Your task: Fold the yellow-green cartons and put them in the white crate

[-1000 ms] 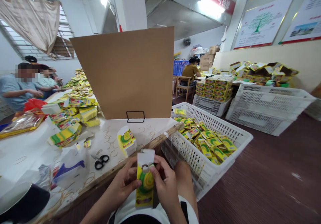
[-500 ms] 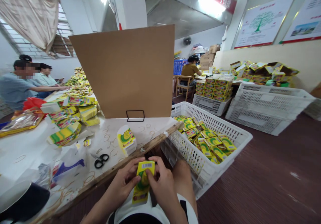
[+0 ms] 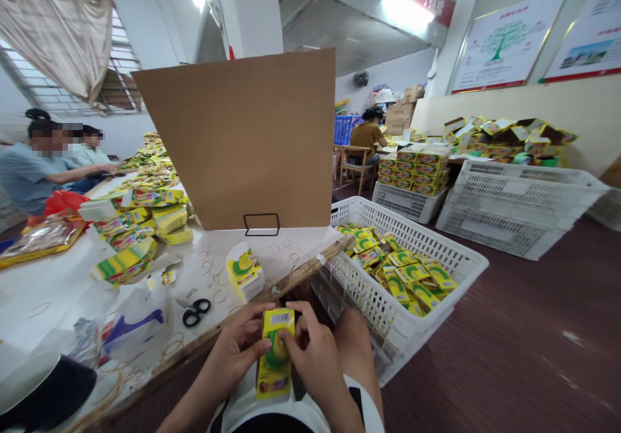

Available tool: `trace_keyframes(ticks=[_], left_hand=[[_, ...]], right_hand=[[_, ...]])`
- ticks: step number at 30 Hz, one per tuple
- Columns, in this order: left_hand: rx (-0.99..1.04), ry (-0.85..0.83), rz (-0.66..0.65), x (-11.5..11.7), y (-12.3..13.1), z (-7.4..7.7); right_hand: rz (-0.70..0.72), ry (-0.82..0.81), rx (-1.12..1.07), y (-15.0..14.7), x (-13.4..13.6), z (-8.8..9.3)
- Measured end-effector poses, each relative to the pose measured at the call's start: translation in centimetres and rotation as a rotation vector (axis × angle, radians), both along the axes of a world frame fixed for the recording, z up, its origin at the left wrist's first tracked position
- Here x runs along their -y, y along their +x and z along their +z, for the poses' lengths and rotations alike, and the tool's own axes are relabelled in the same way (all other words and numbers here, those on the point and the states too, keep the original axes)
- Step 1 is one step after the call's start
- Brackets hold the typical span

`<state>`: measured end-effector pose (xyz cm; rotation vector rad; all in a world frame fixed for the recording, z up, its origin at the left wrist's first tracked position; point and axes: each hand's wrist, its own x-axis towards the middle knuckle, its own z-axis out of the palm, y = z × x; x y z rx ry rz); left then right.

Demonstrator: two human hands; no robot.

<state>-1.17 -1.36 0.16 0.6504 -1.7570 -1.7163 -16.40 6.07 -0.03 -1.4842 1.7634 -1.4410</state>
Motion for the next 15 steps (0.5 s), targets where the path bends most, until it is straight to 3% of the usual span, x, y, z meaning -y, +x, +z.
trace_keyframes(ticks=[3,5,9,11,13,15], left_hand=[[-0.023,0.032,0.014,0.2,-0.1,0.1],[-0.013,0.023,-0.005,-0.1,-0.2,0.3],[0.061,-0.113,-0.041,-0.3,-0.6,0.6],[0.124,-0.297,0.044,0.8,-0.8,0.5],[0.238,-0.537,0.227,2.7,-0.9,0.0],[0.409,-0.728,0.419,5.2,-0.8,-0.8]], right_hand=[[-0.005,-0.042,0.013,-0.4,-0.5,1.7],[0.021,-0.014,0.148,-0.3,-0.5,2.0],[0.038,-0.015,0.524,-0.6,0.2,0.0],[-0.147,-0.167,0.716,-1.5,0.6,-1.3],[-0.381,-0.406,0.890,-2.7,0.8,-1.9],[-0.453,-0.522,0.975,-3.7,0.9,-1.9]])
